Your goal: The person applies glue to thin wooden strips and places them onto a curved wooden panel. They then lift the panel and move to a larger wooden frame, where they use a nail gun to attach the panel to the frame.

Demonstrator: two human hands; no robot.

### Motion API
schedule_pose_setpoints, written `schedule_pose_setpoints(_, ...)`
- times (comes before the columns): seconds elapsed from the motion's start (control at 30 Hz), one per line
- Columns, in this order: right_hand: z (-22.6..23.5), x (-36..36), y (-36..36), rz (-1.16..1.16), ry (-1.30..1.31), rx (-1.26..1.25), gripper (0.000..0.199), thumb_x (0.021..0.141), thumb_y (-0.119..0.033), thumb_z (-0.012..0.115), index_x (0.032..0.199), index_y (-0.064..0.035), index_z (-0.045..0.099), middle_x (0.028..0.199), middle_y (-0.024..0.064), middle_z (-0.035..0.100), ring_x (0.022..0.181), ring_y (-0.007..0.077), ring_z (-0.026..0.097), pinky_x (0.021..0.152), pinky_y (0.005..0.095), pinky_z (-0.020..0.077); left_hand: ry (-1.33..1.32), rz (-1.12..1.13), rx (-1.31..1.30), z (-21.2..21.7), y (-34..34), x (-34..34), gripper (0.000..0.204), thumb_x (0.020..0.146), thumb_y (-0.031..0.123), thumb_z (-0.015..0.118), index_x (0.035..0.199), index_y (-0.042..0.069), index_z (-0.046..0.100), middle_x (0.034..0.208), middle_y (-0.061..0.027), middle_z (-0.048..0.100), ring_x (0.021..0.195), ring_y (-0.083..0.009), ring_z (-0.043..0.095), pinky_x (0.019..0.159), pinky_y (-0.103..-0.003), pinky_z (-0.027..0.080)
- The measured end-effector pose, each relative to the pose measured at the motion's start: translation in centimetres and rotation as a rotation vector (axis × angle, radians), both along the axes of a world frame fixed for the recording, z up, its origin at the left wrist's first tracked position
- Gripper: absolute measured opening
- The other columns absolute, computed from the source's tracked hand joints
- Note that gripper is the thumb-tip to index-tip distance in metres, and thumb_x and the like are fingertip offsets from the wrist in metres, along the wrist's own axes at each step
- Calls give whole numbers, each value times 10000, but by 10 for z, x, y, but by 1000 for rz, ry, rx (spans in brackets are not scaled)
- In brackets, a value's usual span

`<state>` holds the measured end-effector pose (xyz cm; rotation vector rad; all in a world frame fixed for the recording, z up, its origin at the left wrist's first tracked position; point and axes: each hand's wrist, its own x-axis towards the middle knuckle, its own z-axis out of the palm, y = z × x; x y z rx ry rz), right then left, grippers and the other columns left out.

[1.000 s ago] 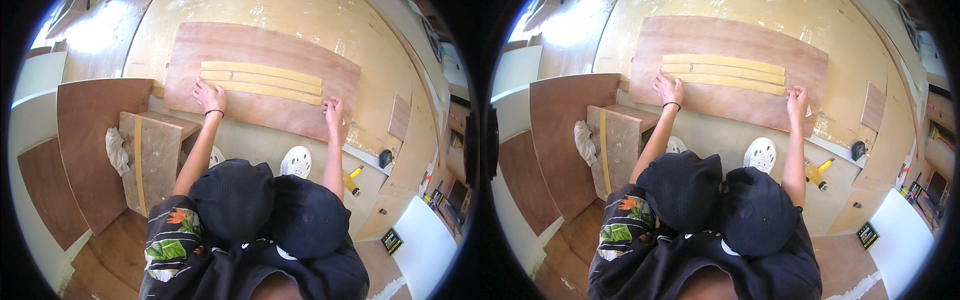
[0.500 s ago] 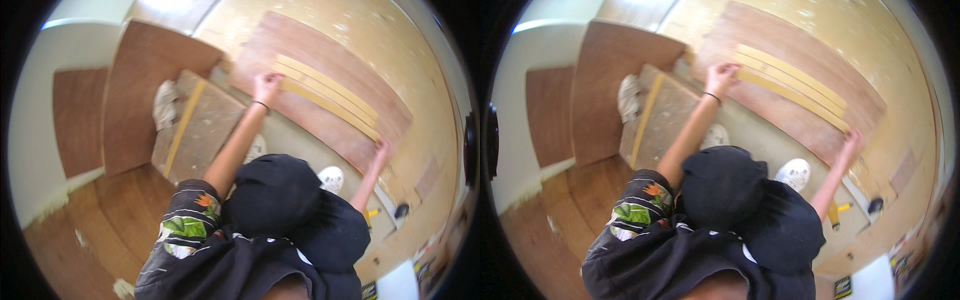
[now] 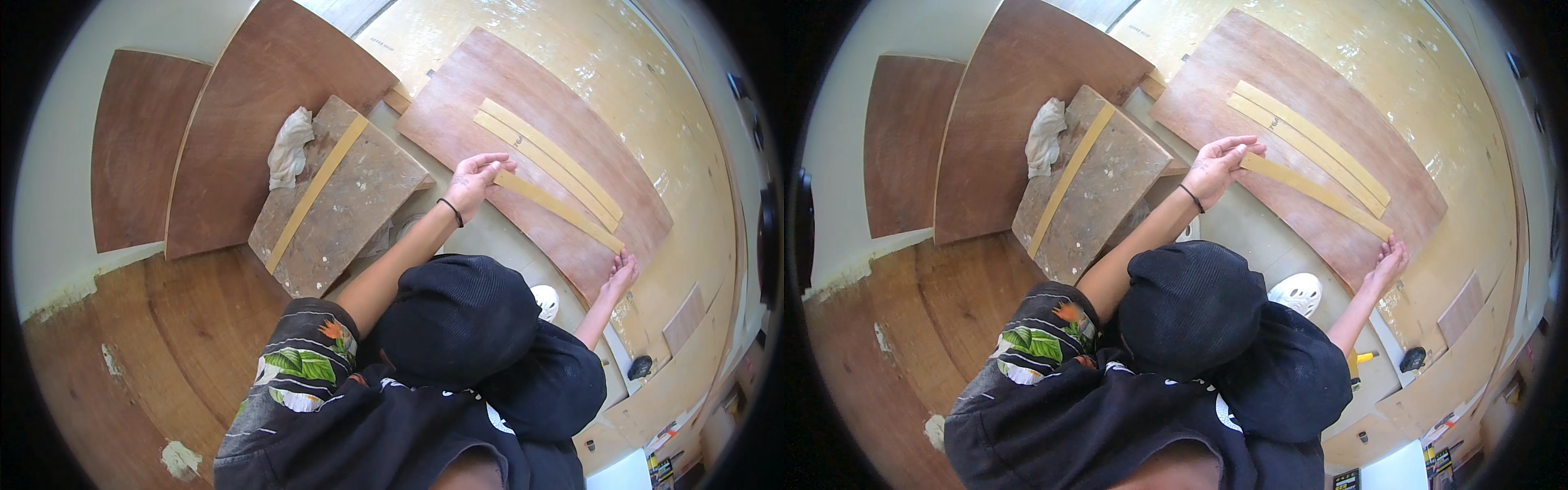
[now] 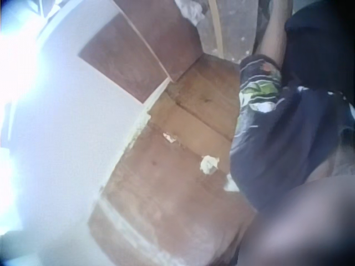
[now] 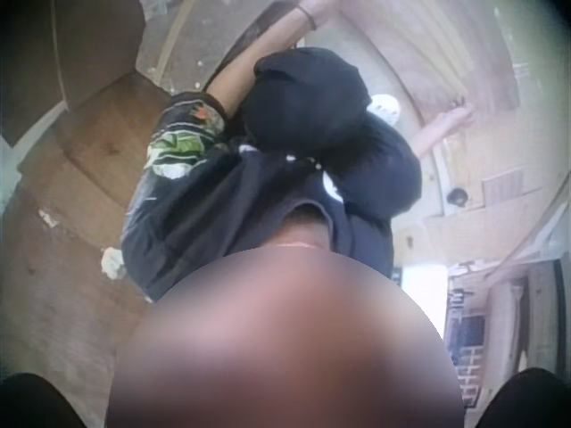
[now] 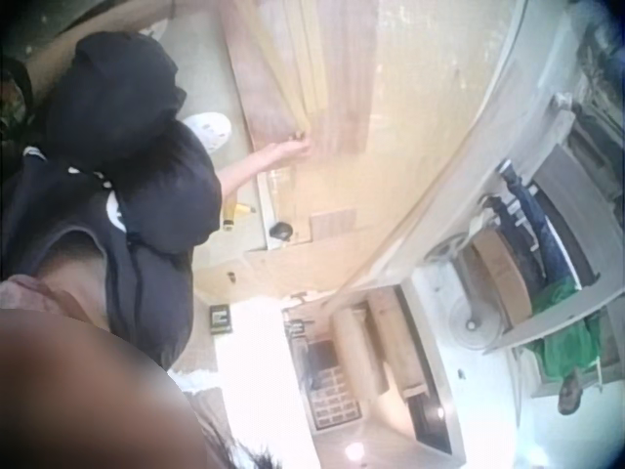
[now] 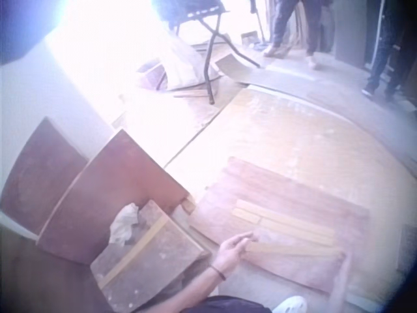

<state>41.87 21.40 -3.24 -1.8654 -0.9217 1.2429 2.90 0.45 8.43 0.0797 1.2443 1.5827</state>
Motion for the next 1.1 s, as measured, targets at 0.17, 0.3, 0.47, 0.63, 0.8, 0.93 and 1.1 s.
schedule_pose_setpoints(0.17,13,-14,-5,18,40,-31,436,1053,-274,470,1420,-37,469,1246,89,718,939,108,633,677,220,428,205,-42,47,11,3,7,283,1065,108,554,1312,-30,567,1220,-153,714,1133,-217,690,964,-318,572)
schedule_pose_setpoints(0.3,18,-23,-8,50,80,-57,444,1035,-278,500,1412,-47,464,1277,93,709,994,125,627,711,235,423,349,-16,-16,22,15,-1,214,1049,82,571,1231,-28,553,1167,-174,727,1069,-233,717,910,-340,600)
schedule_pose_setpoints(0.47,23,-27,-6,-266,409,195,358,996,-269,553,1296,-81,500,1172,59,678,991,172,630,726,303,466,222,247,74,68,-16,-18,231,1041,89,586,1235,-26,532,1149,-196,720,1076,-272,716,902,-374,612)
schedule_pose_setpoints(0.63,19,-74,-8,-236,614,144,317,976,-240,583,1241,-83,507,1085,62,621,956,197,629,743,328,496,304,509,107,132,-148,-56,297,1053,84,554,1312,-56,509,1277,-222,655,1244,-310,628,1064,-393,540)
schedule_pose_setpoints(0.8,10,-153,-26,-34,613,82,342,968,-231,592,1260,-79,501,1128,84,613,938,208,634,742,336,513,325,863,-161,140,-273,-73,342,1038,74,595,1334,-67,499,1327,-215,630,1234,-276,640,1019,-346,550)
schedule_pose_setpoints(0.93,15,-185,-34,40,575,28,364,973,-240,591,1285,-79,494,1149,79,611,935,204,637,740,338,522,308,1066,-270,113,-336,-58,345,1038,66,592,1340,-71,495,1334,-218,626,1238,-283,637,1038,-349,548)
schedule_pose_setpoints(1.1,18,-196,-37,104,506,-7,370,986,-263,575,1296,-81,489,1162,80,606,944,192,629,747,332,524,296,1149,-407,88,-399,-26,328,1051,74,569,1335,-74,498,1362,-225,610,1267,-309,619,1077,-373,535)
